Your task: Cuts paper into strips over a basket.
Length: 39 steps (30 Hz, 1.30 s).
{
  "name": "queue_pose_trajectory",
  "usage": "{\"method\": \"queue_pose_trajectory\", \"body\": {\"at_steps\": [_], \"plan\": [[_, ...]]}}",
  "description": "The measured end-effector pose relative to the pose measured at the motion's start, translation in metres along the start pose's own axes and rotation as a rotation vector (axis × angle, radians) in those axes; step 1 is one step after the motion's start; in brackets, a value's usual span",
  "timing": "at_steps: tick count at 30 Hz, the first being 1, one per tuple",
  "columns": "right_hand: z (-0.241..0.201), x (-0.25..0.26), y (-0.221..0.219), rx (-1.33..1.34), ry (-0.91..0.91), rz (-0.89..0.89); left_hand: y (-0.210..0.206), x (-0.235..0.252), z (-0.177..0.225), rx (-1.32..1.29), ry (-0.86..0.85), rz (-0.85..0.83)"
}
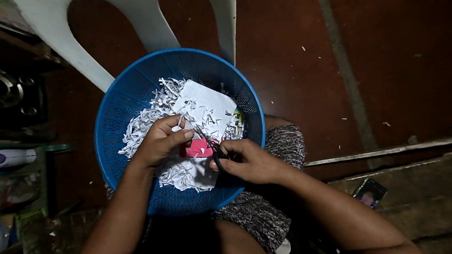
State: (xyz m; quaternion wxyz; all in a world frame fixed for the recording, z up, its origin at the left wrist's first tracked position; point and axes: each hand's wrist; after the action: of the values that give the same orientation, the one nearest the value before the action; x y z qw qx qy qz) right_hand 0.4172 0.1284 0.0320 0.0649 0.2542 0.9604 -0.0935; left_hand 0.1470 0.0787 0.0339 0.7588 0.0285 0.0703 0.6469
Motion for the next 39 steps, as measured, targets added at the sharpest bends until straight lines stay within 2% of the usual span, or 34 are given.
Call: {"method": "queue_pose_trajectory", "body": {"at_steps": [14,23,28,39], "plan": [[0.0014,0.0008,0.0003,-0.032,-0.011,-0.009,0.0069,-0.0013,0.0098,0.255,-0.017,-0.090],[0.0026,0.0014,-0.0001,-0.057,-0.015,0.000,0.0094,-0.0006,0.0075,0.247,-0.038,-0.130],[0.0024,0.0013,-0.0002,-0.036,-0.012,0.038,0.0082,-0.0011,0.0093,0.254,-0.003,-0.038],[0.0019,0.0015,-0.0021,0.028,0.002,0.066,0.0093,0.0013,0.0024,0.051,-0.053,0.107]]}}
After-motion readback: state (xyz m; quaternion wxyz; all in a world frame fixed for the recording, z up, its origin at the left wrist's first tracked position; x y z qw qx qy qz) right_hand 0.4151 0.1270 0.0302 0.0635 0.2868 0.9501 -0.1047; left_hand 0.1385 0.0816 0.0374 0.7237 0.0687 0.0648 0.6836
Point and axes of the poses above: each hand's wrist, its own x-axis towards the middle knuckle, its own y-axis out of the back of the hand, z = x × y, and after that the axes turned 14 degrees about x, right-handed
